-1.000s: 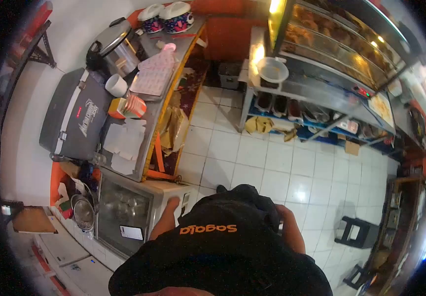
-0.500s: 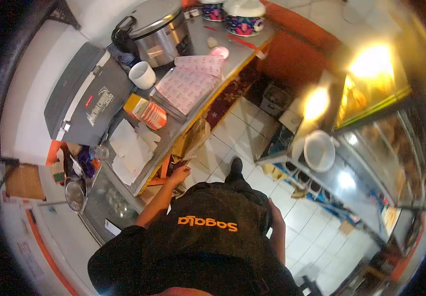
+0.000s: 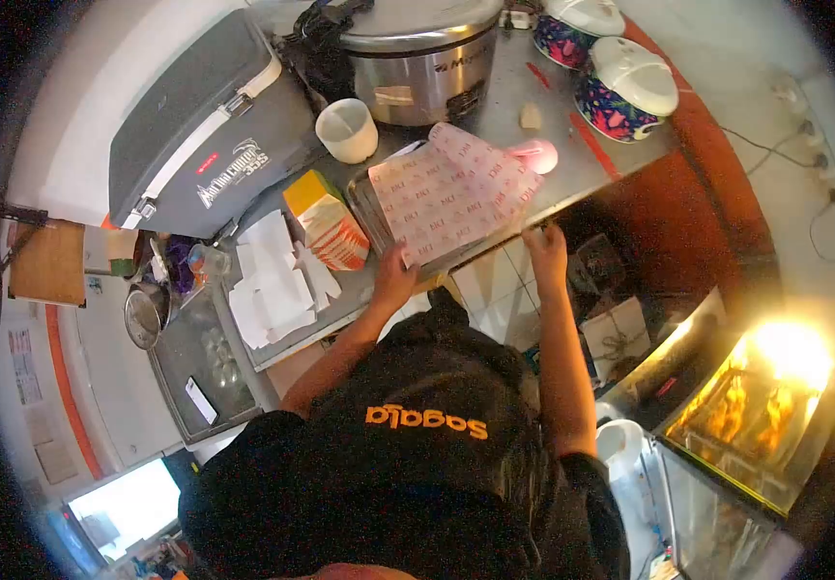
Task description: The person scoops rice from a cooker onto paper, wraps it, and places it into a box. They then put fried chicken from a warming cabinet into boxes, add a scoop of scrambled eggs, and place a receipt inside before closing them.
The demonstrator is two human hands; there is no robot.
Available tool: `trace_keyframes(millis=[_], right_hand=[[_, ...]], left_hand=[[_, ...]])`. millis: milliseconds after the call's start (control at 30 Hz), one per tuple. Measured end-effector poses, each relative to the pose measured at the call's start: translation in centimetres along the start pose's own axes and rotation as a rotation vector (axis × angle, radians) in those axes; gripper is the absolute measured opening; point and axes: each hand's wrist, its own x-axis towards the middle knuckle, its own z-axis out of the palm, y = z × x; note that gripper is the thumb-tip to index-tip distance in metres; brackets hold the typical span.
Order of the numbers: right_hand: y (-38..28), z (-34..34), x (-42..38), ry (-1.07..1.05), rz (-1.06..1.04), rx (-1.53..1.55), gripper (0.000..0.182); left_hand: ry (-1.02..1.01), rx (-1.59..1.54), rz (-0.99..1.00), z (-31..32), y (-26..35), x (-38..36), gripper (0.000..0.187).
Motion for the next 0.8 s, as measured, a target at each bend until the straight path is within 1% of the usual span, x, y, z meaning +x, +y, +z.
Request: trace_keyframes(millis=[33, 67, 100, 133, 200, 233, 267, 300, 333, 367, 400, 433, 467, 500, 533, 567, 600, 633, 667, 700, 733, 767, 800], right_hand=[[-0.1, 1.8, 3.1, 0.001, 0.036, -0.146, 0.06], [0.2, 3.1, 6.2, 0.006, 0.073, -0.297, 0.066], [-0.7, 4.3, 8.3, -0.057, 0.151, -0.322, 0.068], [-1.7, 5.5, 9.0, -0.119, 0.232, -0.349, 0.071], [-4.9, 7.8, 8.6, 0.009, 0.116, -0.269, 0.052], [-4.6, 9.2, 8.2, 0.008, -0.059, -0.289, 0.041], [-4.1, 10.5, 7.5, 0.005, -0.229, -0.308, 0.029], [-4.5, 11.5, 6.2, -0.123, -0.328, -0.176, 0.016], [-5.9, 11.8, 4.8, -0.139, -0.798, -0.116, 0.016], [-5.7, 12.3, 3.4, -0.329, -0.793, -0.184, 0.018], [-5.1, 12.8, 2.4, -0.515, -0.782, -0.249, 0.019], [-3.3, 13.7, 2.0, -0.715, -0.676, -0.38, 0.019], [-3.0, 14.2, 1.3, -0.869, -0.623, -0.54, 0.02], [-2.6, 14.0, 1.2, -0.868, -0.61, -0.542, 0.02], [-2.3, 13.6, 1.1, -0.905, -0.688, -0.48, 0.022], [-2.3, 13.0, 1.3, -0.946, -0.766, -0.411, 0.024], [-2.3, 12.5, 2.0, -1.002, -0.7, -0.409, 0.033], [-1.7, 12.1, 3.3, -1.009, -0.695, -0.396, 0.033], [-0.4, 11.9, 5.0, -0.913, -0.616, -0.179, 0.037], [0.4, 11.5, 6.4, -0.812, -0.536, 0.031, 0.041], [-2.4, 9.6, 7.2, -0.514, -0.468, -0.133, 0.04], [-5.5, 7.5, 7.8, -0.214, -0.391, -0.291, 0.04], [-5.3, 7.2, 8.7, -0.224, -0.394, -0.286, 0.04]], left_hand=[[-0.005, -0.004, -0.018, 0.7, 0.0, 1.3, 0.061], [0.084, 0.105, -0.123, 1.7, 0.2, 3.0, 0.072], [0.167, 0.212, -0.229, 2.8, 0.3, 4.2, 0.084], [0.15, 0.199, -0.248, 3.3, 0.7, 5.0, 0.084], [0.064, 0.427, -0.457, 3.3, 1.3, 7.3, 0.095], [0.054, 0.422, -0.468, 3.5, 0.8, 7.6, 0.095], [0.136, 0.387, -0.386, 3.8, -0.2, 7.6, 0.095], [0.219, 0.35, -0.3, 4.4, -1.5, 7.7, 0.094], [0.203, 0.35, -0.304, 5.6, -4.5, 8.2, 0.094], [0.204, 0.286, -0.225, 7.3, -8.6, 8.9, 0.088], [0.204, 0.22, -0.143, 8.4, -10.5, 9.4, 0.082], [0.184, 0.216, -0.14, 7.7, -8.9, 9.2, 0.082], [0.136, 0.222, -0.237, 5.5, -5.6, 8.7, 0.075], [0.089, 0.231, -0.335, 3.8, -2.8, 8.2, 0.068], [0.078, 0.232, -0.339, 3.1, -1.5, 7.7, 0.068], [0.068, 0.077, -0.356, 2.4, -0.7, 7.0, 0.063], [0.065, -0.074, -0.371, 1.7, -0.4, 7.0, 0.059], [0.063, -0.062, -0.379, 2.1, -3.1, 6.9, 0.059], [0.023, -0.185, -0.361, 3.3, -7.6, 6.4, 0.067], [-0.011, -0.31, -0.34, 4.0, -9.8, 6.3, 0.075], [0.001, -0.305, -0.344, 3.6, -6.9, 6.8, 0.075], [0.199, -0.208, -0.529, 2.6, -1.4, 7.4, 0.085], [0.397, -0.107, -0.712, 2.3, 2.0, 7.8, 0.096]])
